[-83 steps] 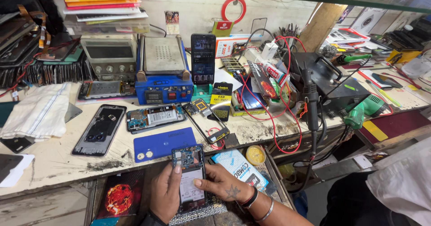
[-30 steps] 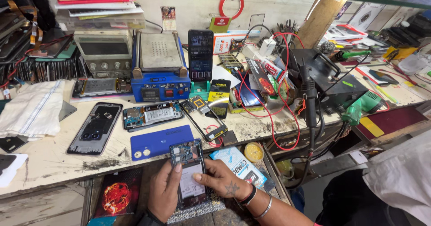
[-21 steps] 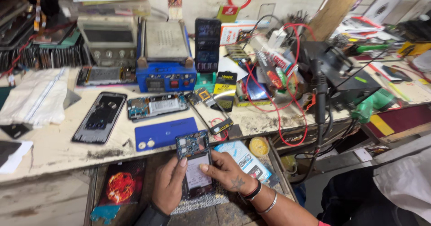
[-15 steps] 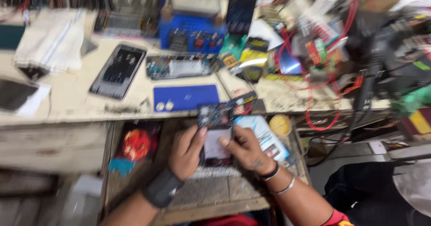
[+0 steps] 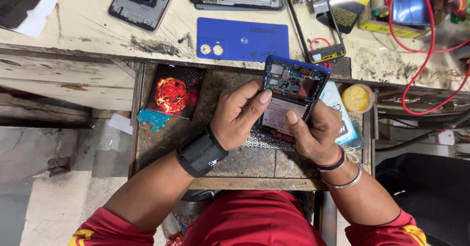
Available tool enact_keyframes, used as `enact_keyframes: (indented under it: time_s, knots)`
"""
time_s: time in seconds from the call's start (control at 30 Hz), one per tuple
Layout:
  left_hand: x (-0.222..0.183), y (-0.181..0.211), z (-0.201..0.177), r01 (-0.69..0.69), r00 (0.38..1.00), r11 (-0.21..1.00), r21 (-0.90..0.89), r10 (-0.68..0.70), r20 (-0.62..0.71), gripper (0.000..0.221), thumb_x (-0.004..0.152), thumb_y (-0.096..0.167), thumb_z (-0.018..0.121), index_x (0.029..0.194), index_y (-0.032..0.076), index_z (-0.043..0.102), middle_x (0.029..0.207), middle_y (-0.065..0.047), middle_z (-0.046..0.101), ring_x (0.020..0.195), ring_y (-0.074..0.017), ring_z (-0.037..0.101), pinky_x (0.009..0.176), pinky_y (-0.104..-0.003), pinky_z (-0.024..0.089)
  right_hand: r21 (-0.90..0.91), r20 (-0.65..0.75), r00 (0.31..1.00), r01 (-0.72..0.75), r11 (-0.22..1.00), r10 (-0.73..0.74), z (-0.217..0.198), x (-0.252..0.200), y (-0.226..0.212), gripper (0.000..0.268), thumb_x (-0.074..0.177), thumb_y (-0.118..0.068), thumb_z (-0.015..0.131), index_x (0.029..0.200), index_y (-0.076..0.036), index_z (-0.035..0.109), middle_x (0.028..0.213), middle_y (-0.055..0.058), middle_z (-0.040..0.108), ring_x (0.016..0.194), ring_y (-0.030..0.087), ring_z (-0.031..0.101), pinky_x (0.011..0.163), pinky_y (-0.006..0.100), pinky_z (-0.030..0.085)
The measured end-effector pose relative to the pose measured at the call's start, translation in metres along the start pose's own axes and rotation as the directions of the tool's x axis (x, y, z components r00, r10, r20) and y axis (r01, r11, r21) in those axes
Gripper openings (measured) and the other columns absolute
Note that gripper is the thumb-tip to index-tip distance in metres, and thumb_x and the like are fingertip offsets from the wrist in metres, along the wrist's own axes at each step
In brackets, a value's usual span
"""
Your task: The person is working on the internal components of a disassembled mobile phone by hand, using a small tool to manipulate a connector or component on the circuit board near the battery.
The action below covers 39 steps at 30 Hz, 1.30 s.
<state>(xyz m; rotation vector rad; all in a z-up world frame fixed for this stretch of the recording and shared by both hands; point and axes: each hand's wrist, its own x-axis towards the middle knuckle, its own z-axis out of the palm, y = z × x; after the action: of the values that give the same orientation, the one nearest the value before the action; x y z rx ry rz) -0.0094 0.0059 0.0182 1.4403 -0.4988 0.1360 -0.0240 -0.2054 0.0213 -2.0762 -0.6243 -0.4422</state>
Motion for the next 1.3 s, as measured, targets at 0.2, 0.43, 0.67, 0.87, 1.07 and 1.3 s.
enact_keyframes:
  time_s: [0.2,0.43,0.67,0.87,1.07,1.3]
  knots:
    - [-0.002,-0.001,0.000,-0.009,1.000,1.000,-0.027,0.009,0.015,0.031,0.115,0.025,0.050,0.128,0.000,0.063,0.100,-0.008,0.070,0.090,-0.0106,0.064,0.084,-0.029,0.054,-0.031,0.007,0.999,0.033,0.999,-0.033,-0.001,0.001,-0.002,0.026,0.103,-0.013,0.067,0.120,0.006,0.065,0.091,0.012,0.073,0.077,0.015,0.070,0.071,0.028,0.053]
    - [-0.001,-0.003,0.001,0.073,0.997,0.997,-0.006,-0.073,0.002,0.032,0.112,0.027,0.050,0.121,0.000,0.064,0.081,-0.005,0.063,0.074,-0.0099,0.056,0.068,-0.029,0.049,-0.099,0.006,0.998,0.061,0.993,-0.061,-0.001,0.001,-0.002,0.024,0.100,-0.012,0.068,0.117,0.005,0.066,0.085,0.013,0.070,0.072,0.020,0.070,0.068,0.031,0.053]
    - [0.001,-0.002,0.002,0.096,0.994,0.982,0.160,-0.086,-0.071,0.036,0.107,0.029,0.054,0.085,0.001,0.058,0.062,-0.008,0.045,0.054,-0.0156,0.042,0.053,-0.036,0.035,0.005,0.042,0.999,0.000,1.000,0.000,-0.001,0.005,-0.001,0.028,0.095,-0.013,0.069,0.117,0.004,0.066,0.071,0.010,0.066,0.060,0.020,0.068,0.059,0.032,0.053]
    - [0.000,-0.005,0.005,0.165,0.981,0.980,0.115,-0.150,-0.125,0.035,0.103,0.030,0.054,0.088,0.000,0.065,0.058,-0.007,0.048,0.053,-0.0124,0.042,0.051,-0.035,0.034,0.126,0.076,0.995,-0.072,0.989,0.063,-0.001,0.007,-0.001,0.020,0.098,-0.014,0.069,0.109,0.002,0.063,0.070,0.010,0.066,0.058,0.019,0.067,0.056,0.032,0.051]
    - [0.000,-0.014,0.008,0.232,0.966,0.971,-0.057,-0.237,-0.100,0.035,0.104,0.028,0.053,0.098,-0.002,0.071,0.070,-0.004,0.062,0.061,-0.0099,0.046,0.054,-0.032,0.036,0.198,0.083,0.994,-0.084,0.977,0.069,-0.001,0.013,-0.011,0.035,0.097,-0.016,0.066,0.126,0.005,0.064,0.078,0.012,0.073,0.066,0.019,0.073,0.062,0.032,0.056]
    - [0.002,-0.015,0.006,0.148,0.987,0.982,-0.118,-0.154,-0.050,0.036,0.104,0.026,0.050,0.112,-0.002,0.071,0.096,-0.008,0.077,0.087,-0.0109,0.068,0.078,-0.028,0.052,0.240,0.139,0.984,-0.141,0.960,0.110,-0.002,0.014,-0.009,0.031,0.099,-0.019,0.065,0.122,0.002,0.067,0.078,0.011,0.074,0.070,0.016,0.073,0.065,0.030,0.056]
